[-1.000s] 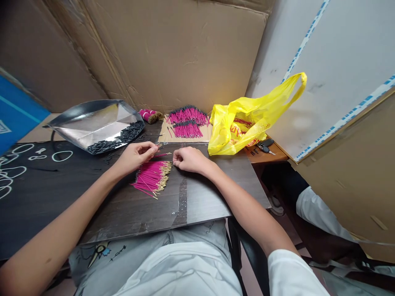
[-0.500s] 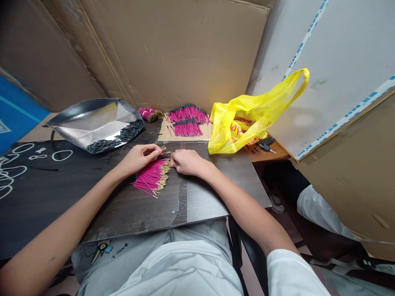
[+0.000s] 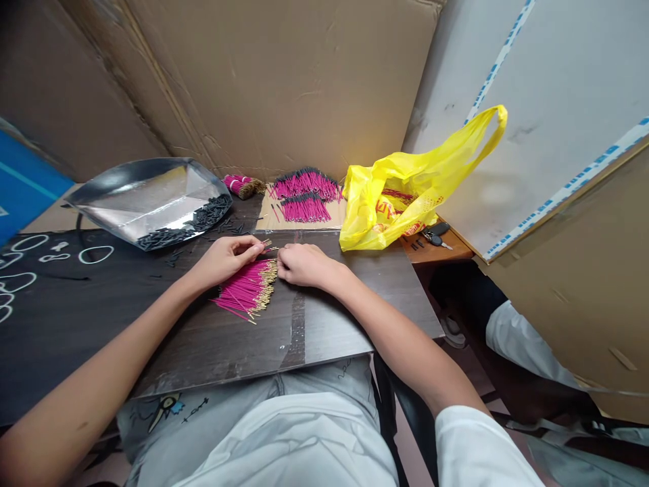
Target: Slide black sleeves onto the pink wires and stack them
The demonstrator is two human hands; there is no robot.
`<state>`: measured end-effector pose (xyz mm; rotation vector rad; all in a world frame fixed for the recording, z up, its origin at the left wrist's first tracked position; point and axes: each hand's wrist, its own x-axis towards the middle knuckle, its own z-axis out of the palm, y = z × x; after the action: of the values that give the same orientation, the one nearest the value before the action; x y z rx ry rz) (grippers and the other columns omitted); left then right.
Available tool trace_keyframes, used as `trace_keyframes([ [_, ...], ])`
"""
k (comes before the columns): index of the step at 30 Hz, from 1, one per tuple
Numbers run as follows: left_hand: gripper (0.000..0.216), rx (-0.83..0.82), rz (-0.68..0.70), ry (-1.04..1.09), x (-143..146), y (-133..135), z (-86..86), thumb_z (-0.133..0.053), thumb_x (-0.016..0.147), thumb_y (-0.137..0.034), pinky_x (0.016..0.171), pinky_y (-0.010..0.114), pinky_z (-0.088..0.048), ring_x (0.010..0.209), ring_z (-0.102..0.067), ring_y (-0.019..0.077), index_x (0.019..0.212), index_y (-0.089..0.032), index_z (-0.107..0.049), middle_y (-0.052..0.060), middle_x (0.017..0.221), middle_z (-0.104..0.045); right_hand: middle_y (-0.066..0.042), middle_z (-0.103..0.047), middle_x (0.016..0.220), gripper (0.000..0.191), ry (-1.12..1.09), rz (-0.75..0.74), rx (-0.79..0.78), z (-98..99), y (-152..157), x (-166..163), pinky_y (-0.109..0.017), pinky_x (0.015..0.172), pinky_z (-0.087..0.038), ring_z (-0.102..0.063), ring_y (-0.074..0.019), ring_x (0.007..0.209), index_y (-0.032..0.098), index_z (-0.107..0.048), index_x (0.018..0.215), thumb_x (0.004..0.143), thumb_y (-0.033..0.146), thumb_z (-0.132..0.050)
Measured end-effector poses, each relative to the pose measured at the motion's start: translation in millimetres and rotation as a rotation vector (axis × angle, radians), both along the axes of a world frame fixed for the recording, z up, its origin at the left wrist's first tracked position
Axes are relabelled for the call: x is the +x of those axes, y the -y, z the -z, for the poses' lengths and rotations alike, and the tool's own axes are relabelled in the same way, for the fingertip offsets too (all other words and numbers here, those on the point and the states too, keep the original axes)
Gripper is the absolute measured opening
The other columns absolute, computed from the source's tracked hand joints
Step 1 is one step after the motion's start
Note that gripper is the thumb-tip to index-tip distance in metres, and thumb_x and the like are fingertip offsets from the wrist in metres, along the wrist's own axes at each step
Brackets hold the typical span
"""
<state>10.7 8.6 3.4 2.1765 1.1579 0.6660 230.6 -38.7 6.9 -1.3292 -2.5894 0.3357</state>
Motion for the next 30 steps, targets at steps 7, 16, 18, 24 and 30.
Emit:
trace_keyframes([
  [7, 0.047, 0.002, 0.001, -0.020, -1.0, -1.3, 2.4, -0.056, 0.092, -0.058, 0.066, 0.027, -0.042, 0.072, -0.057, 0.0184, 0.086, -0.015, -0.074, 0.004, 0.080, -0.071, -0.018, -0.070, 0.113, 0.024, 0.106, -0.031, 0.055, 1.1, -1.1, -0.8, -0.032, 0.073, -0.043, -0.065, -0.0219, 0.088, 0.010, -0.064, 0.109, 0.103, 0.023, -0.045],
  [16, 0.043, 0.001, 0.009, -0.019, -0.8, -1.7, 3.3, -0.056, 0.092, -0.055, 0.068, 0.027, -0.043, 0.075, -0.059, 0.0191, 0.087, -0.016, -0.074, 0.005, 0.084, -0.074, -0.011, -0.069, 0.110, 0.018, -0.004, -0.021, 0.043, 0.0, 0.5, 5.2, -0.031, 0.072, -0.038, -0.061, -0.0186, 0.085, 0.015, -0.061, 0.105, 0.102, 0.023, -0.046],
  [18, 0.044, 0.006, 0.012, -0.022, -0.8, -1.7, 3.5, -0.056, 0.092, -0.056, 0.068, 0.027, -0.043, 0.074, -0.059, 0.0189, 0.086, -0.016, -0.073, 0.005, 0.083, -0.074, -0.010, -0.069, 0.110, 0.018, -0.039, -0.015, 0.045, 1.1, 1.0, 4.6, -0.031, 0.071, -0.037, -0.061, -0.0181, 0.086, 0.016, -0.060, 0.106, 0.104, 0.024, -0.044],
  [24, 0.042, 0.012, 0.010, -0.018, 0.6, -0.2, 1.9, -0.056, 0.092, -0.054, 0.067, 0.027, -0.043, 0.073, -0.059, 0.0187, 0.085, -0.016, -0.073, 0.005, 0.082, -0.074, -0.008, -0.070, 0.106, 0.012, -0.110, -0.018, 0.000, 5.9, -2.3, 5.3, -0.030, 0.073, -0.036, -0.061, -0.0181, 0.088, 0.017, -0.062, 0.102, 0.101, 0.025, -0.053],
  [30, 0.043, 0.008, 0.009, -0.009, 1.2, 0.0, 1.2, -0.056, 0.091, -0.055, 0.069, 0.027, -0.044, 0.076, -0.061, 0.0198, 0.084, -0.016, -0.073, 0.005, 0.084, -0.075, -0.010, -0.071, 0.102, 0.015, -0.059, 0.001, 0.010, 5.2, -3.0, 0.5, -0.030, 0.073, -0.036, -0.061, -0.0185, 0.085, 0.016, -0.066, 0.100, 0.097, 0.020, -0.052],
])
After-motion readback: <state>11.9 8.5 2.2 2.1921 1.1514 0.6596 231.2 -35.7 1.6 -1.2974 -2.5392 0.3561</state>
